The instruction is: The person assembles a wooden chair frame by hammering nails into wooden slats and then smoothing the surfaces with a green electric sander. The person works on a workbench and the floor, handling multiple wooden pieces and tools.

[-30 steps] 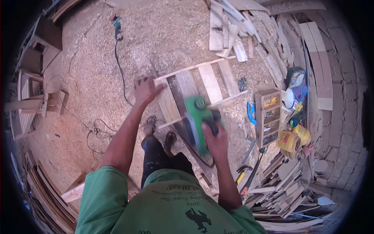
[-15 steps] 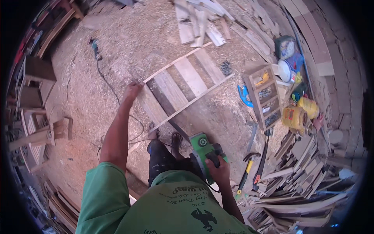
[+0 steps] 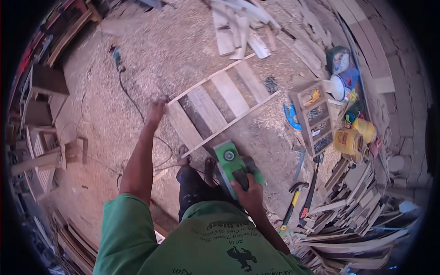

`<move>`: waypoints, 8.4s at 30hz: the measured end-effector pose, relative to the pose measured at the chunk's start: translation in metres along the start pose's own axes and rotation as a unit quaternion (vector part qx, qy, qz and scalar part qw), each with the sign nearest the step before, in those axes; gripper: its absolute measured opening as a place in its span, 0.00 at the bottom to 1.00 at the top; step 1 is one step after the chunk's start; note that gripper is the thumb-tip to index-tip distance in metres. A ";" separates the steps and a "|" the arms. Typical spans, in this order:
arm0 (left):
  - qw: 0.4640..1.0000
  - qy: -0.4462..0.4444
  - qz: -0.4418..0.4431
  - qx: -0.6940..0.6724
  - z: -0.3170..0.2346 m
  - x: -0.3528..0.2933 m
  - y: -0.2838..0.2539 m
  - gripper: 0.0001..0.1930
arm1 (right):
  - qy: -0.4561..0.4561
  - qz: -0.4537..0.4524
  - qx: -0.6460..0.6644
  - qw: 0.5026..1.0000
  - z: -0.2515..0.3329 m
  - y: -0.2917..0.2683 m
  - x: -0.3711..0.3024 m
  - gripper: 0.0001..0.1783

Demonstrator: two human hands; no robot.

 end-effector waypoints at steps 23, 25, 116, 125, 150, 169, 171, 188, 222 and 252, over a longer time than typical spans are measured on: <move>0.910 -0.202 -0.045 -0.361 0.029 -0.041 0.005 0.11 | -0.126 0.050 -0.007 0.991 0.156 0.152 0.145 0.31; 0.898 -0.205 -0.037 -0.387 0.039 -0.040 0.006 0.11 | -0.132 0.056 0.007 0.990 0.180 0.160 0.165 0.31; 0.598 -0.022 -0.670 -0.439 0.006 -0.969 0.097 0.14 | -0.528 0.558 -0.330 0.548 -0.017 0.167 -0.410 0.38; 0.391 -0.370 -0.812 -0.225 0.112 -1.110 0.200 0.41 | -0.044 0.918 -0.092 0.384 0.086 0.176 -0.443 0.40; 0.062 -0.116 -0.936 -0.327 0.043 -1.100 0.153 0.22 | 0.018 0.868 -0.172 0.465 0.072 0.586 -0.440 0.29; 0.162 -0.425 -0.865 -0.211 0.152 -1.265 0.072 0.28 | -0.467 0.841 -0.209 0.178 -0.009 0.336 -0.717 0.33; 0.165 -0.456 -0.848 -0.213 0.171 -1.277 0.048 0.30 | -0.495 0.829 -0.226 0.126 -0.024 0.334 -0.751 0.39; 0.311 -0.469 -0.826 0.023 0.289 -1.219 -0.242 0.22 | -0.172 0.898 -0.254 0.317 -0.127 0.580 -0.875 0.47; 0.162 -0.612 -0.677 -0.376 0.456 -1.101 0.022 0.49 | 0.122 0.710 -0.527 0.451 -0.275 0.751 -1.048 0.36; 0.191 -0.631 -0.673 -0.334 0.473 -1.095 0.028 0.59 | 0.101 0.678 -0.596 0.418 -0.300 0.767 -1.075 0.37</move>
Point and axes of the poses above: each hand's wrist, its own x-axis towards the middle knuckle, its own y-axis out of the palm, z = x × y, the point moved 3 cm from there along x, towards the middle knuckle, and after that the axes turned 3 degrees about y, right-handed, at the moved point
